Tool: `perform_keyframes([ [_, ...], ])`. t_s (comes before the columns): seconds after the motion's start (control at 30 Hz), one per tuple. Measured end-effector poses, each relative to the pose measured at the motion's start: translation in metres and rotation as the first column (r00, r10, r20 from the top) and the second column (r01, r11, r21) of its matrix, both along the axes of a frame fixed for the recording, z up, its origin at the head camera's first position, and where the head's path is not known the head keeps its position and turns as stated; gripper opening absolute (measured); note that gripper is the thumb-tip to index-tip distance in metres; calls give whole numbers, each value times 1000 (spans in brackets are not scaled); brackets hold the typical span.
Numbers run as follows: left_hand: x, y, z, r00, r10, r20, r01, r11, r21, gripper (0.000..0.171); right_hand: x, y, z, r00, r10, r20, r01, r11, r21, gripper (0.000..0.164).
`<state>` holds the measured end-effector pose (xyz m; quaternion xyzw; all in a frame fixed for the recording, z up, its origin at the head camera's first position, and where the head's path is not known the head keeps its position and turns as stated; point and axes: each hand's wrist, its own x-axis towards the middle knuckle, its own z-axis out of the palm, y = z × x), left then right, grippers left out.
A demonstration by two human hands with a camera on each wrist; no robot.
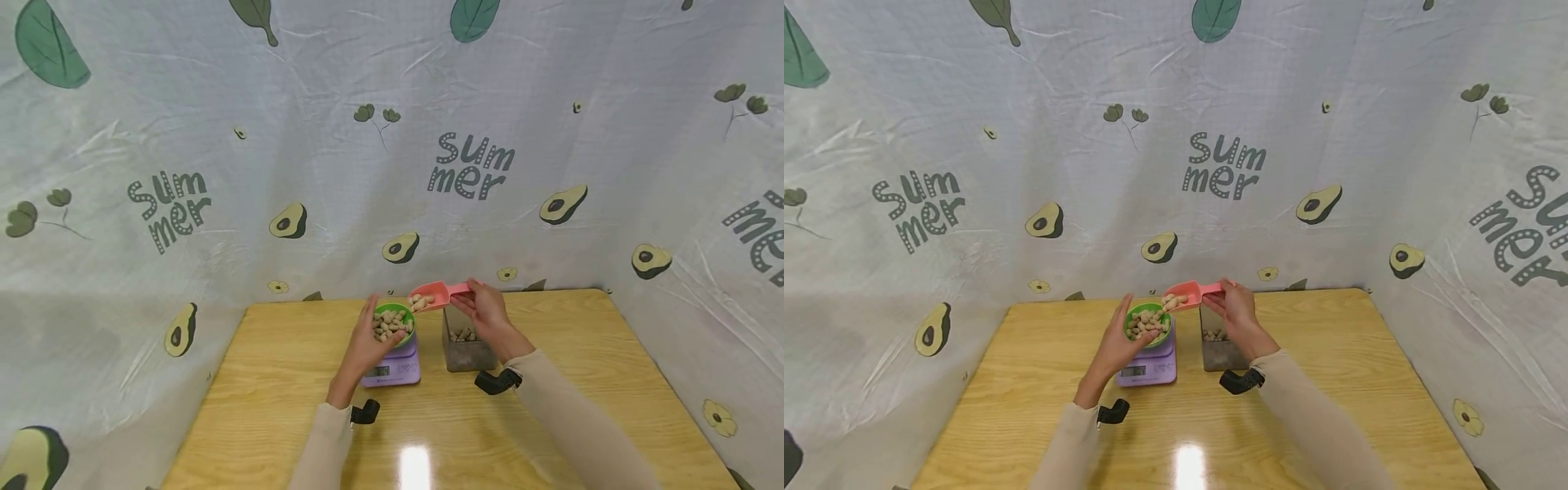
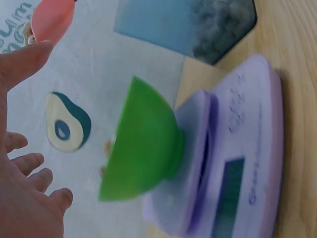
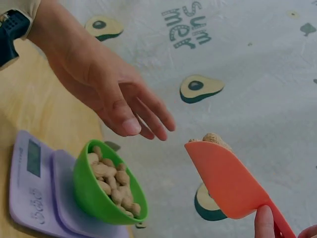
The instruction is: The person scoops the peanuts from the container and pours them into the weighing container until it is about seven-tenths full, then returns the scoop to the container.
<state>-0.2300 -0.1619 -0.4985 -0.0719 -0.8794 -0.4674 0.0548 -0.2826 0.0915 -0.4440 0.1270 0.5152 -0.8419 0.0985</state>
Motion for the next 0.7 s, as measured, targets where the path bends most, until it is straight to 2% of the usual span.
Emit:
perform_keyframes([
  [0.2,-4,-10,-9,999,16,44,-13,999,-53,105,-7,-20,-8,1000,-1,-16,3,997,72,28],
  [0.5,-9,-20,-30,990,12,141,-7,999,-36,107,-20,-50,-23,999,-22,-30,27,987,159,29],
  [0.63,-9,-24,-38,986,6,167,3,999,-52,104,-23,-60,-26,999,-21,-30,27,975,219,30],
  [0.7,-10,-25,-38,986,5,164,1,999,-38,102,-25,-65,-25,998,-25,-52,39,962,271,31],
])
